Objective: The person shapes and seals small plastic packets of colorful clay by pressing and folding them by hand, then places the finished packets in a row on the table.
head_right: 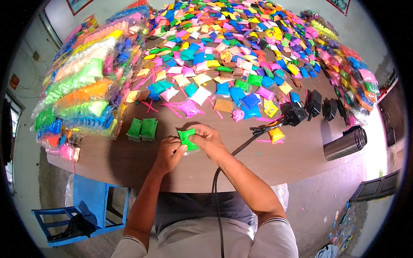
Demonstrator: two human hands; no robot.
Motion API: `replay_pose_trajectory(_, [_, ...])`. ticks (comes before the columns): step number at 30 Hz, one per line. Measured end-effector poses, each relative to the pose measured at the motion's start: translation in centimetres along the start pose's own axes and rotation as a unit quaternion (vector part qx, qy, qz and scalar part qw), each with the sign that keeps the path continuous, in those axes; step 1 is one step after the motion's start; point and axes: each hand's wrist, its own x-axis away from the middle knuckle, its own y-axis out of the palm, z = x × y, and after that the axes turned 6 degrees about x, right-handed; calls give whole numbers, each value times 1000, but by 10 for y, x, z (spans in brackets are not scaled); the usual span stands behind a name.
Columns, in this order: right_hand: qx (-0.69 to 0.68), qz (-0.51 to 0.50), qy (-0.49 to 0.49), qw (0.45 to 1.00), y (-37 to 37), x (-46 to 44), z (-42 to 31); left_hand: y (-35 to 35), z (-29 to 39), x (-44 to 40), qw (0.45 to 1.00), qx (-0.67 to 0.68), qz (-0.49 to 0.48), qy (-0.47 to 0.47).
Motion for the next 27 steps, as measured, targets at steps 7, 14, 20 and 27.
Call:
replay_pose_trajectory(7, [8,7,13,1000,-10,-5,14,0,-2,0,1000,15,-3,-5])
replay_pose_trajectory(14, [-39,8,55,998,-10,-6,6,-2,-1,0,1000,11,-10,-4])
replay_pose_trajectory(20, [107,-29,-28,993,-2,-3,7,-3,0,-1,1000,15,-9,4])
replay_pose_trajectory(27, [-41,0,79,996,-10,-8,3,-4,0,0,999,23,-18,-14])
